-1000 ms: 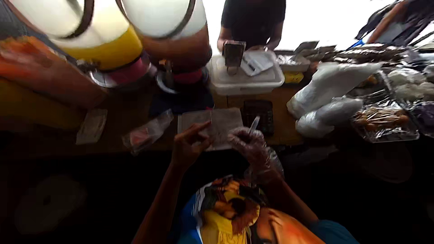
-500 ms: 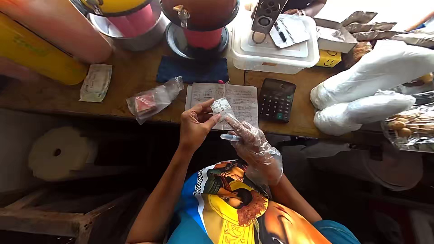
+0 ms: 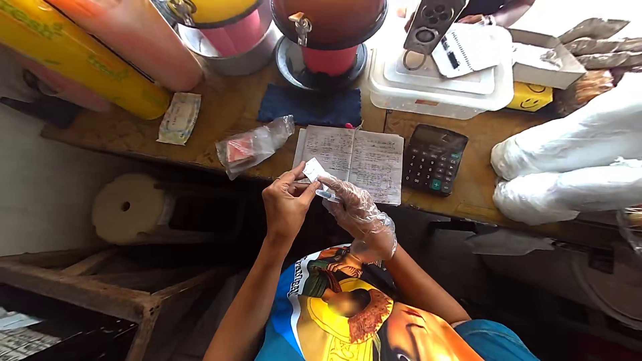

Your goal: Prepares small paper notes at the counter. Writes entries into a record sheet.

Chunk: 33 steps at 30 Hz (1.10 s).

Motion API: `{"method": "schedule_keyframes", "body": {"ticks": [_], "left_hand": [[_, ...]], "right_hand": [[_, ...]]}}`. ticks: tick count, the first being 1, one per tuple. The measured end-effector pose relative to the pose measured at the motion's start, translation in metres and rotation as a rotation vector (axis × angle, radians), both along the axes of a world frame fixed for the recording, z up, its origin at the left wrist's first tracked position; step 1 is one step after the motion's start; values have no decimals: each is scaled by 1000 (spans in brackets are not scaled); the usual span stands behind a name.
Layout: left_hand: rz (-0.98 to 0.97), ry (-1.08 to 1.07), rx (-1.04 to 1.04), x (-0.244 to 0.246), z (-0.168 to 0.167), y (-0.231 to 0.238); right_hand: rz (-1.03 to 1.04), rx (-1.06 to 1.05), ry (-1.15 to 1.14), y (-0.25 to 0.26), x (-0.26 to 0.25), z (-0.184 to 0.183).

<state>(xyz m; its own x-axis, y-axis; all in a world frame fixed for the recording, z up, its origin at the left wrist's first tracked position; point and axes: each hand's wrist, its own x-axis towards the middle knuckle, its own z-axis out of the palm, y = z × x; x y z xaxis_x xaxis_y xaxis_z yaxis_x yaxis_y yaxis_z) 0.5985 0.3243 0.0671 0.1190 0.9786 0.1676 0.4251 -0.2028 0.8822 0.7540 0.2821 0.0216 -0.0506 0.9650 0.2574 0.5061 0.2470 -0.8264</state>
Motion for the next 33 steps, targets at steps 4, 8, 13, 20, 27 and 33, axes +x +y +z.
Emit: {"method": "schedule_keyframes", "body": {"ticks": [4, 8, 13, 20, 27, 33], "left_hand": [[3, -39, -39, -3, 0, -3], [-9, -68, -67, -6, -2, -4], [-24, -63, -75, -8, -1, -4], [-52, -69, -57, -5, -4, -2], [-83, -15, -57, -6, -3, -5], [-178, -67, -45, 7, -10, -3]], "right_hand": [[21, 13, 50, -1, 2, -6], [39, 38, 69, -7, 3, -7], [25, 43, 1, -9, -2, -6], [-21, 29, -28, -9, -3, -6], [-39, -13, 56, -17, 6, -5], [-271, 103, 193, -11, 11, 0]]}}
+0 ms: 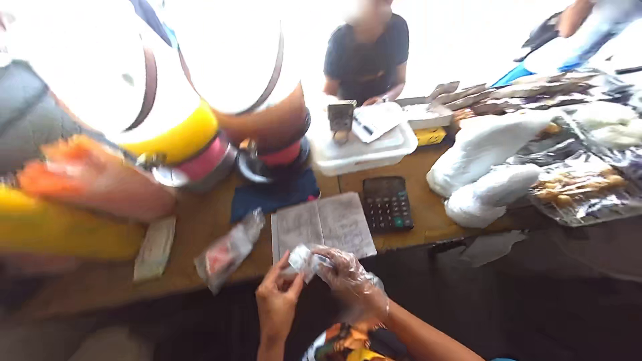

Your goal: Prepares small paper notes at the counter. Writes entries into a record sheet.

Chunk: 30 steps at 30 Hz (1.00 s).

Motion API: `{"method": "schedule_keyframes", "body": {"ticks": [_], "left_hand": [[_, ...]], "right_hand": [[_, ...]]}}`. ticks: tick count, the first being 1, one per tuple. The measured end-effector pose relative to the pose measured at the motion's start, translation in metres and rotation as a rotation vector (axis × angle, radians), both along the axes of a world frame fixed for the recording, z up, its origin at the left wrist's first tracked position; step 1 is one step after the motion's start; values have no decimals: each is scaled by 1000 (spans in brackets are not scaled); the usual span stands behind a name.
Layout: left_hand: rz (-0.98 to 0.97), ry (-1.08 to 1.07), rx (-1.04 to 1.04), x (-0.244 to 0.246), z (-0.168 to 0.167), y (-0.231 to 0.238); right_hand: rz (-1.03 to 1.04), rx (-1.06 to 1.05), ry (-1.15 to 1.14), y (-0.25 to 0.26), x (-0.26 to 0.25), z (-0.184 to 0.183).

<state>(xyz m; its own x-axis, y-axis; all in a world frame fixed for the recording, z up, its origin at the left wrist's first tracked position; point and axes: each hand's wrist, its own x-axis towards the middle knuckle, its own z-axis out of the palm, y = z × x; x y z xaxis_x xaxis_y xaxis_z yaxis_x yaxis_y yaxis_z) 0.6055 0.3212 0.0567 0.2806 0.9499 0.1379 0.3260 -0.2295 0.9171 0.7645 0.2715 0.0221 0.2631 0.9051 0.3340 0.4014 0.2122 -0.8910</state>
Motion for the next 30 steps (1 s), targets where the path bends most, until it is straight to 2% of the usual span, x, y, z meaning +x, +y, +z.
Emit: {"method": "schedule_keyframes", "body": {"ticks": [3, 6, 8, 14, 26, 30], "left_hand": [[-47, -74, -77, 10, -5, -1], [-109, -128, -115, 18, -11, -2], [-140, -173, -126, 25, -13, -2], [-174, -222, -139, 29, -15, -1], [-102, -275, -124, 22, -14, 3], [-119, -305, -111, 22, -15, 2]], "right_hand": [[-88, -104, 21, 3, 17, 8], [19, -338, 22, 2, 40, 15], [66, -380, 79, -1, 48, 17], [64, -338, 298, -13, 43, 15], [78, -183, 235, -5, 32, 14], [69, -194, 235, -9, 33, 12]]}}
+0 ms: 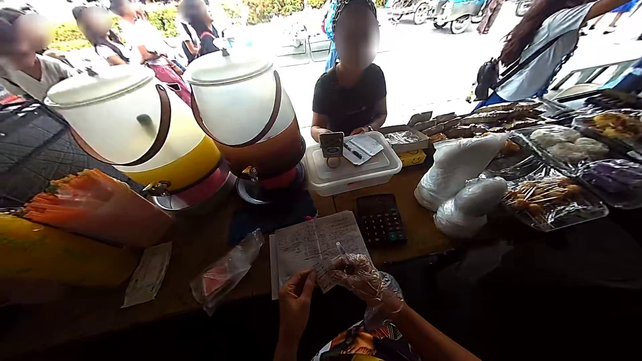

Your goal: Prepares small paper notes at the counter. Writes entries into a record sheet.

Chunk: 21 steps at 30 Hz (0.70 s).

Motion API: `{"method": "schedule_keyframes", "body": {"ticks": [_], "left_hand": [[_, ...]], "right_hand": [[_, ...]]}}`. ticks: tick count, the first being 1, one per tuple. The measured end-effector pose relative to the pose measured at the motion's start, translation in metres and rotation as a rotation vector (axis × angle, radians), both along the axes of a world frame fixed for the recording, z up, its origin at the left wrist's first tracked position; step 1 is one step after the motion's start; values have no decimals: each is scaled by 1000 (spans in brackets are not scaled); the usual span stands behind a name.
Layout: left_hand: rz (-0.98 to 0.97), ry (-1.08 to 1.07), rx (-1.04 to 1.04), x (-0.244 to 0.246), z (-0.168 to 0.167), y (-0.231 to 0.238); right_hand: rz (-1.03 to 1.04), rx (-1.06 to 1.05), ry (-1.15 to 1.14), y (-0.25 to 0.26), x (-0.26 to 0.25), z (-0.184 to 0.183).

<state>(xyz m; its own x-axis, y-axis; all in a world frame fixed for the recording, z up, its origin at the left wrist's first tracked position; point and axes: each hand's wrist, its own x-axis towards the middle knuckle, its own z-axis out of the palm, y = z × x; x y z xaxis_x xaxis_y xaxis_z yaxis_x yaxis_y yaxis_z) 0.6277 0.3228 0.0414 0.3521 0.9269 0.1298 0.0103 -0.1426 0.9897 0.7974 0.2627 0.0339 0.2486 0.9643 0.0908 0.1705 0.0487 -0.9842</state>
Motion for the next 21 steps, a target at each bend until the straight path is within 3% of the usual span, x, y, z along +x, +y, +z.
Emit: {"method": "schedule_keyframes", "body": {"ticks": [12, 21], "left_hand": [[46, -60, -8, -4, 5, -4], [38, 36, -41, -9, 37, -1]], "right_hand": [[-5, -3, -27, -10, 1, 10], [3, 55, 103, -20, -1, 25]]}}
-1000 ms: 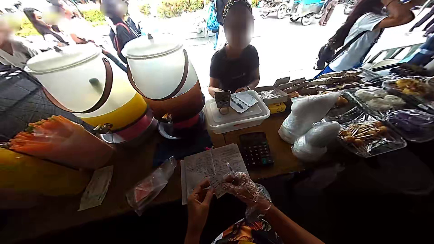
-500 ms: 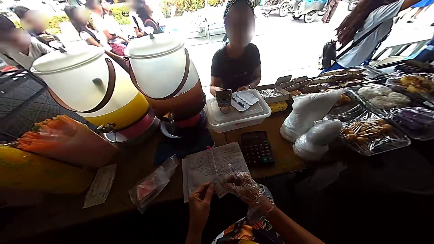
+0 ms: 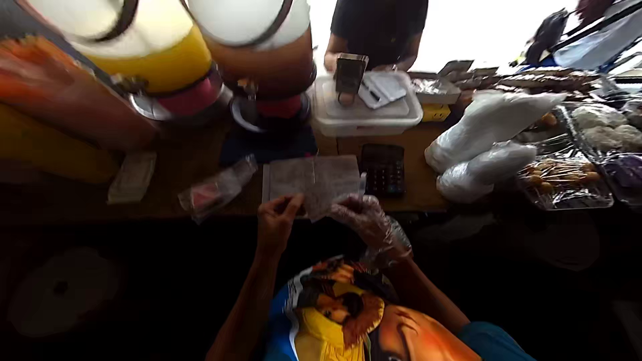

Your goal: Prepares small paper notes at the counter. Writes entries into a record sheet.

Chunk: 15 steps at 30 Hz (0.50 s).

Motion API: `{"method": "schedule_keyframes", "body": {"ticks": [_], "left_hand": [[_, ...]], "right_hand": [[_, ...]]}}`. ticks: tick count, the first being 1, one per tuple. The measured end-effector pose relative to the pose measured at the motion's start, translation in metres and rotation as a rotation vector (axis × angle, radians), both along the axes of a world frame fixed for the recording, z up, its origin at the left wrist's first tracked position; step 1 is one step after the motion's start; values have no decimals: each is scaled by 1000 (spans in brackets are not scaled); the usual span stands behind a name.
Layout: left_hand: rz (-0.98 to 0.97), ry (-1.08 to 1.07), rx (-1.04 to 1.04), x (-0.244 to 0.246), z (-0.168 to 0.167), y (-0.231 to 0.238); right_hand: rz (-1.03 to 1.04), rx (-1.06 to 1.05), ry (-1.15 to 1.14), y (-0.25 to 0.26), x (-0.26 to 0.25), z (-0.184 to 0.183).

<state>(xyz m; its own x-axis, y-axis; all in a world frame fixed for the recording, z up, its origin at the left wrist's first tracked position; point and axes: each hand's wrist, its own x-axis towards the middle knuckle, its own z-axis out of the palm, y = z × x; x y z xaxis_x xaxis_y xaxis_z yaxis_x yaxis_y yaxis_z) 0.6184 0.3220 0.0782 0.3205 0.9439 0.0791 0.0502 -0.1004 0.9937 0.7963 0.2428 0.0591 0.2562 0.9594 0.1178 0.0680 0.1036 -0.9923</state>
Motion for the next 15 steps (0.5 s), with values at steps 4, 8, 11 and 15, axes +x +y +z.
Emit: {"method": "schedule_keyframes", "body": {"ticks": [4, 8, 11, 15], "left_hand": [[12, -61, -48, 3, 7, -2], [35, -98, -158, 2, 1, -2], [45, -94, -211, -1, -5, -2], [64, -84, -254, -2, -5, -2]], "right_hand": [[40, -6, 37, -8, -3, 5], [64, -85, 114, -11, -5, 0], [82, -137, 156, -13, -5, -6], [95, -129, 200, -9, -7, -10]]}}
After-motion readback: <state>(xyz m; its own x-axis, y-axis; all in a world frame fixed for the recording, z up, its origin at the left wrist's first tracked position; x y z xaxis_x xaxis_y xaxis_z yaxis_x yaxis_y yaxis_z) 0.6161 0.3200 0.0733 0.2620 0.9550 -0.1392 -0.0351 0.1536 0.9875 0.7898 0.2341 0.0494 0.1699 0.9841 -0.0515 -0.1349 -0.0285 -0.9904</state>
